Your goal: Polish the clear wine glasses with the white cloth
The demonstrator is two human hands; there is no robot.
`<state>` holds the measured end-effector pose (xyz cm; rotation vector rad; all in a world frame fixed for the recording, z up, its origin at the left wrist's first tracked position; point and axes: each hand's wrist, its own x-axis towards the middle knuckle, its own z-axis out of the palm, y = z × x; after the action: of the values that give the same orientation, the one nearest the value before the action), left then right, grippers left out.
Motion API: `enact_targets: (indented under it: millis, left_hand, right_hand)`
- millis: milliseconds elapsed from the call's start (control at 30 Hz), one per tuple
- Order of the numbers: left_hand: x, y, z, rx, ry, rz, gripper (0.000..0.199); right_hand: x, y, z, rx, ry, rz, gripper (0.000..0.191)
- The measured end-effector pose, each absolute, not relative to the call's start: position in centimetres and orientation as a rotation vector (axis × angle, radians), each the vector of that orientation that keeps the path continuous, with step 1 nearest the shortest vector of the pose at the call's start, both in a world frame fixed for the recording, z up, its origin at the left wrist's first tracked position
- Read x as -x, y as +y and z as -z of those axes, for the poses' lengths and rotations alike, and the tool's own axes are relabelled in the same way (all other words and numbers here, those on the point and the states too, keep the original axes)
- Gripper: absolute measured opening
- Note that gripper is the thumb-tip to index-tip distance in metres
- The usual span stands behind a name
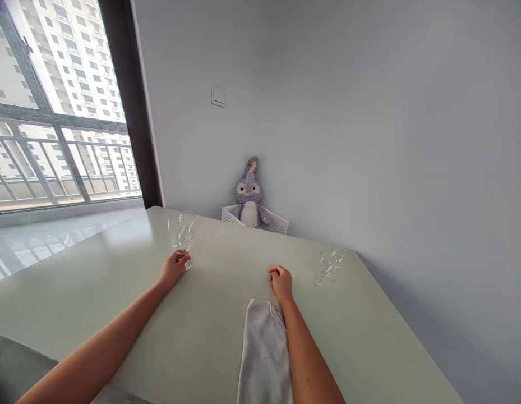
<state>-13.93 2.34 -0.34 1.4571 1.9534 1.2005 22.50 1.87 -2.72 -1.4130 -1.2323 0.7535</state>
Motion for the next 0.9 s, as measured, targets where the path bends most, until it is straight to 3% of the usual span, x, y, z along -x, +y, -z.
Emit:
enact_targets:
  millis: [900]
  left_hand:
    - [13.5,2.55,0.08,-1.537,2.011,-1.155,0.023]
  right_hand:
    - [-22.62,1.55,1.91,1.327,-1.19,-0.844,0.02]
